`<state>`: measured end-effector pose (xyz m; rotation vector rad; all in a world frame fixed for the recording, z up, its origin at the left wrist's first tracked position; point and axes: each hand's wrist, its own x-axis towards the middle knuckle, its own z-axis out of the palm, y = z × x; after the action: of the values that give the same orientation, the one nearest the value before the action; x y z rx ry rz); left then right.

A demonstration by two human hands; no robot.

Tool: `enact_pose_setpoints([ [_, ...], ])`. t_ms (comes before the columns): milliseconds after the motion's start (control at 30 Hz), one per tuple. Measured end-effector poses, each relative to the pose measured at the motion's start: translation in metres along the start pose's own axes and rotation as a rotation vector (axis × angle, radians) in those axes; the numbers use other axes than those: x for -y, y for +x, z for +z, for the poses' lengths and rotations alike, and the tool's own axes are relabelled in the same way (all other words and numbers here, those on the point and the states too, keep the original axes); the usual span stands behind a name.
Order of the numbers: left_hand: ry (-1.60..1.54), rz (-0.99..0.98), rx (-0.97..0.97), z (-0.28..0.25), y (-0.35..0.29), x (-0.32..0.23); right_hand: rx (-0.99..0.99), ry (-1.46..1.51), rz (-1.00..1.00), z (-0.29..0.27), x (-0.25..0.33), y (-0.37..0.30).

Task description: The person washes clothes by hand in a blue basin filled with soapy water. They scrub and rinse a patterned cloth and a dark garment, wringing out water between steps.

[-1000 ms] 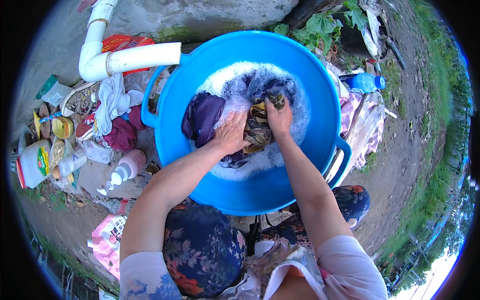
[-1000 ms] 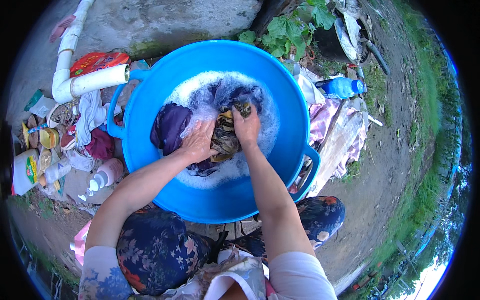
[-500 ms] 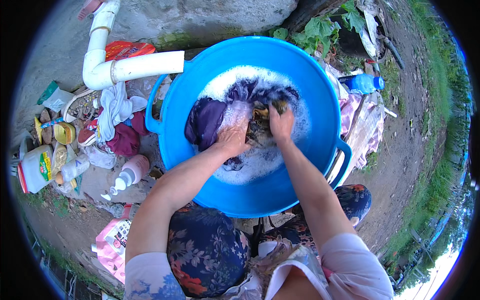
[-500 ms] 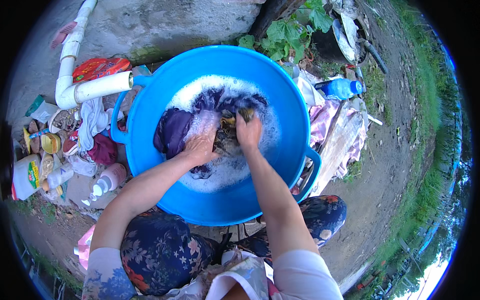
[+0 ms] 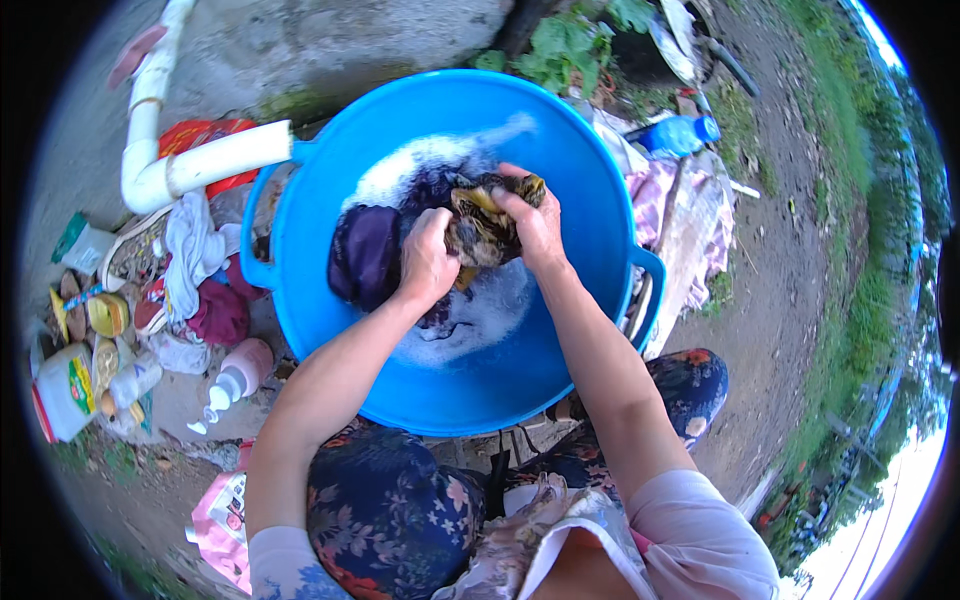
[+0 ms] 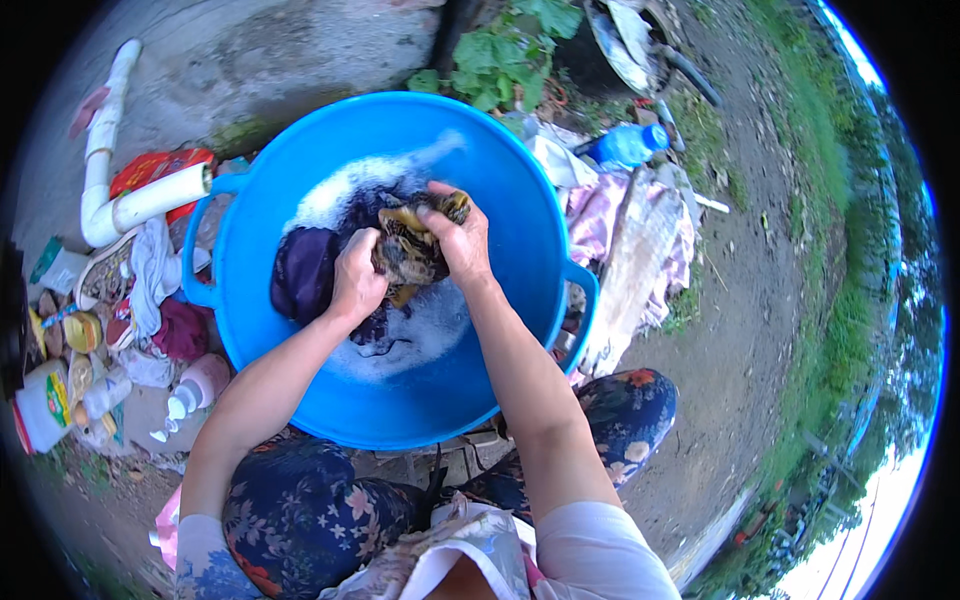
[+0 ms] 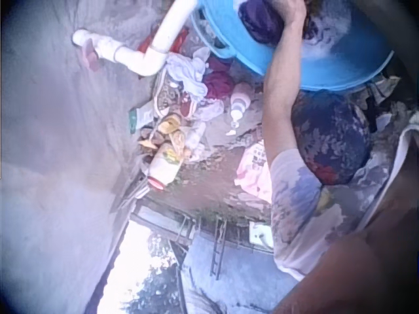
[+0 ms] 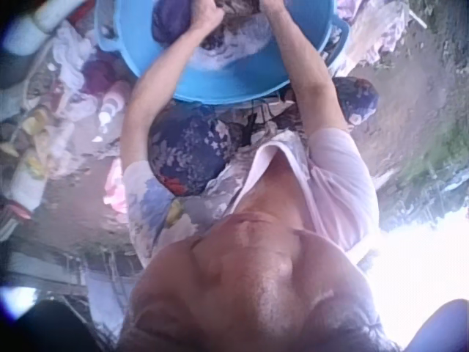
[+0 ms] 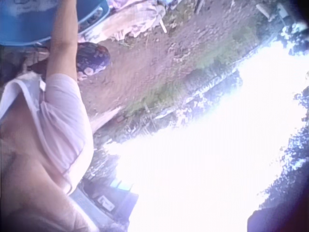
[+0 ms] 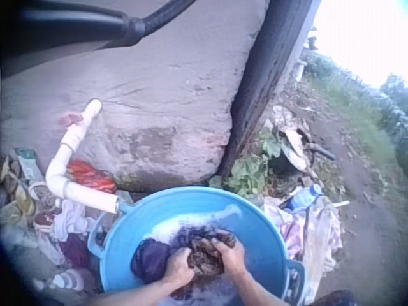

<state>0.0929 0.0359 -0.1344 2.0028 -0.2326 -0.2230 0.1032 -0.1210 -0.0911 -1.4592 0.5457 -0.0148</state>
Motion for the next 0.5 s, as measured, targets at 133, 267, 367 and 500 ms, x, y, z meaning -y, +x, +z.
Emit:
enact_pose_setpoints([
  [133, 0.751, 0.717, 0.344, 0.004, -0.020, -0.016, -0.134, -0.047, 0.238, -0.043, -0.016, -0.024],
  [267, 0.370, 0.083, 0.568, 0.006, -0.037, -0.017, -0.145, -0.451, 0.340, -0.026, -0.037, -0.047],
  [367, 0.427, 0.106, 0.354, 0.009, -0.033, 0.014, -0.104, -0.727, -0.147, 0.004, -0.063, -0.093],
  [500, 0.752, -0.015, 0.701, 0.023, -0.030, 0.062, -0.219, -1.021, -0.441, 0.050, -0.085, -0.086],
])
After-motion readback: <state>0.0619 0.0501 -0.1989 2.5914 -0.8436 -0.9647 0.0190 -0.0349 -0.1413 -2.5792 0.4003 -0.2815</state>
